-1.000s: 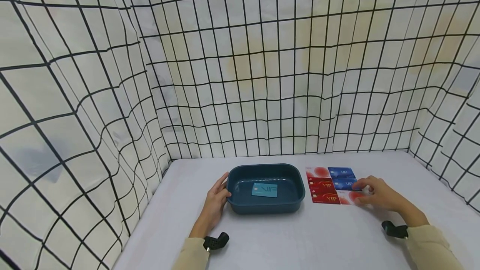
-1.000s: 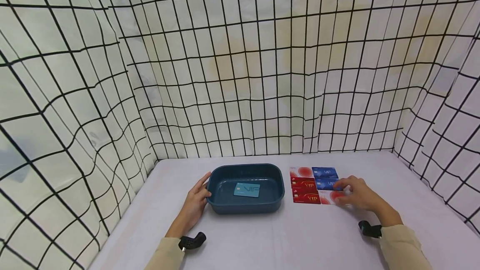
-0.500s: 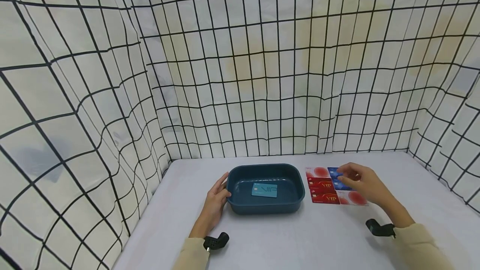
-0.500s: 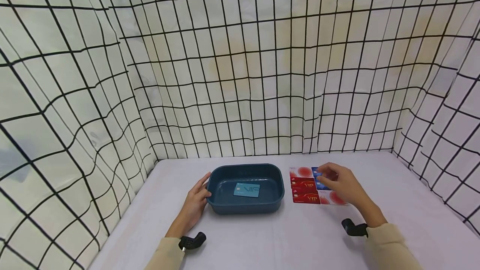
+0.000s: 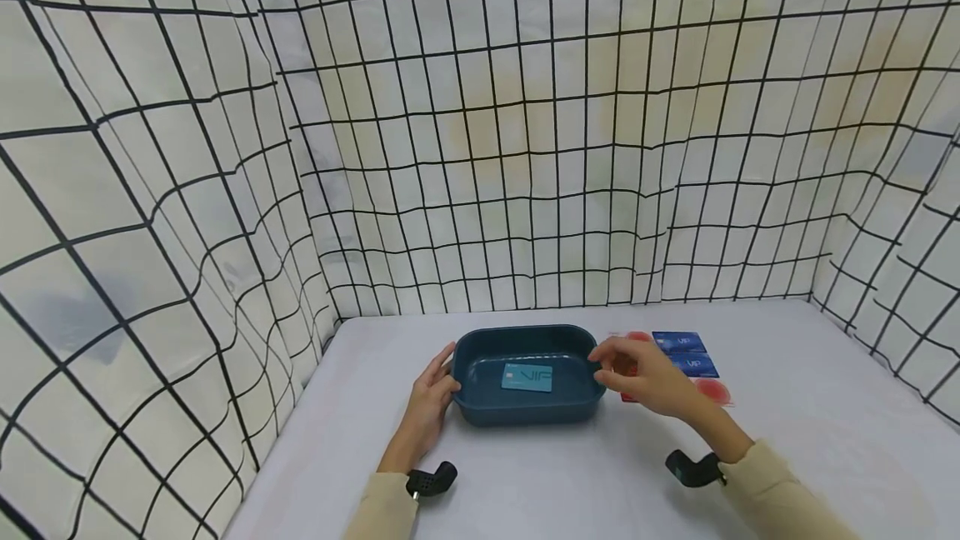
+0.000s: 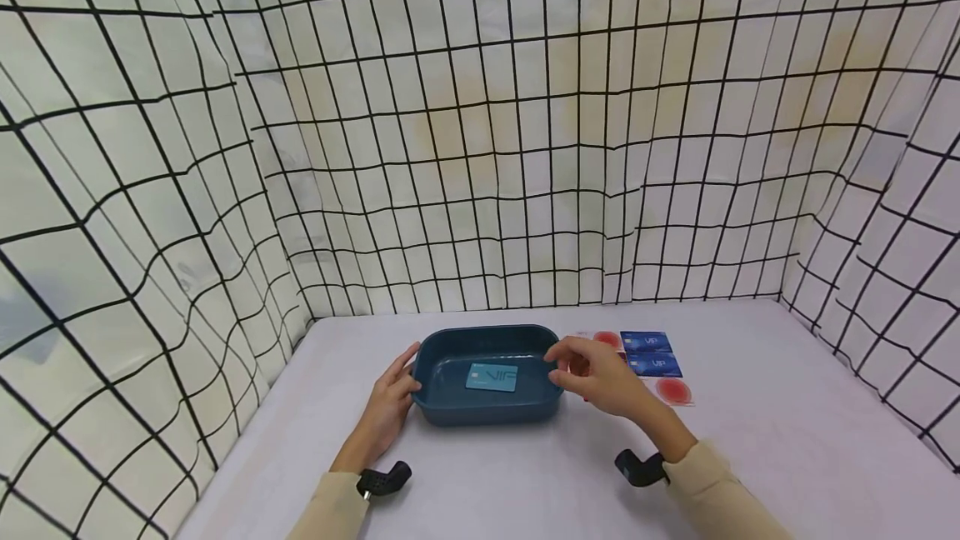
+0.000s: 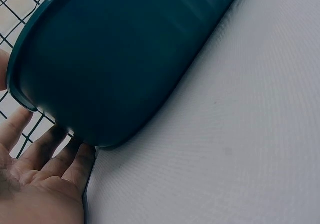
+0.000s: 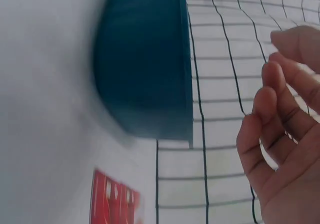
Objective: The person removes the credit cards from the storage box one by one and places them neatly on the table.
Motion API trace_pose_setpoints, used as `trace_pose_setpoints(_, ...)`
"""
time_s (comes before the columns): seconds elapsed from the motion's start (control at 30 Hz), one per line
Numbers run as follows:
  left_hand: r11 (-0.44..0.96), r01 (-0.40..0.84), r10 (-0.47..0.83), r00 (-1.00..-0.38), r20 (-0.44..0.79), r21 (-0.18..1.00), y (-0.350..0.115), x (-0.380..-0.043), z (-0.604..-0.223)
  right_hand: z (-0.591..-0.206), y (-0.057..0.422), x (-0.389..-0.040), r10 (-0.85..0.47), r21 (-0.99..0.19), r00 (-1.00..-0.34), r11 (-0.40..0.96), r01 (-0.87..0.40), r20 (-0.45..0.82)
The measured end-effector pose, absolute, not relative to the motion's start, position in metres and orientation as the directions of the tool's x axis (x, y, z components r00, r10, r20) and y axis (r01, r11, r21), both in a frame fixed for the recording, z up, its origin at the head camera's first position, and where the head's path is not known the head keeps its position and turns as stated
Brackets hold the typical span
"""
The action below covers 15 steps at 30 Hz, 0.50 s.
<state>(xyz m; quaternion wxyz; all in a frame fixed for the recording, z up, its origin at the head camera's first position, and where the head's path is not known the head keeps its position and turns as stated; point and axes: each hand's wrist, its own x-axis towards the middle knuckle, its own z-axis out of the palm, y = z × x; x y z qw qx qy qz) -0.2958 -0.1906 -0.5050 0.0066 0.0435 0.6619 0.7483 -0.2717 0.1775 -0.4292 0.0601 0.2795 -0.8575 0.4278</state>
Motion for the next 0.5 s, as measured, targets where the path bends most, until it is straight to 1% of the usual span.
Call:
trace_pose_setpoints(0.27, -0.133, 0.048, 0.054, -0.997, 0.055, 0.990, -0.190, -0.295, -0.504, -0.427, 0.128, -0.284, -0.445, -0.709, -0.845, 0.491, -0.507, 0.296)
trace_pose_setpoints(0.5, -0.122, 0.048, 0.051, -0.997, 0.055, 0.991, -0.190, -0.296, -0.505, -0.438, 0.097, -0.305, -0.463, -0.683, -0.847, 0.532, -0.501, 0.261)
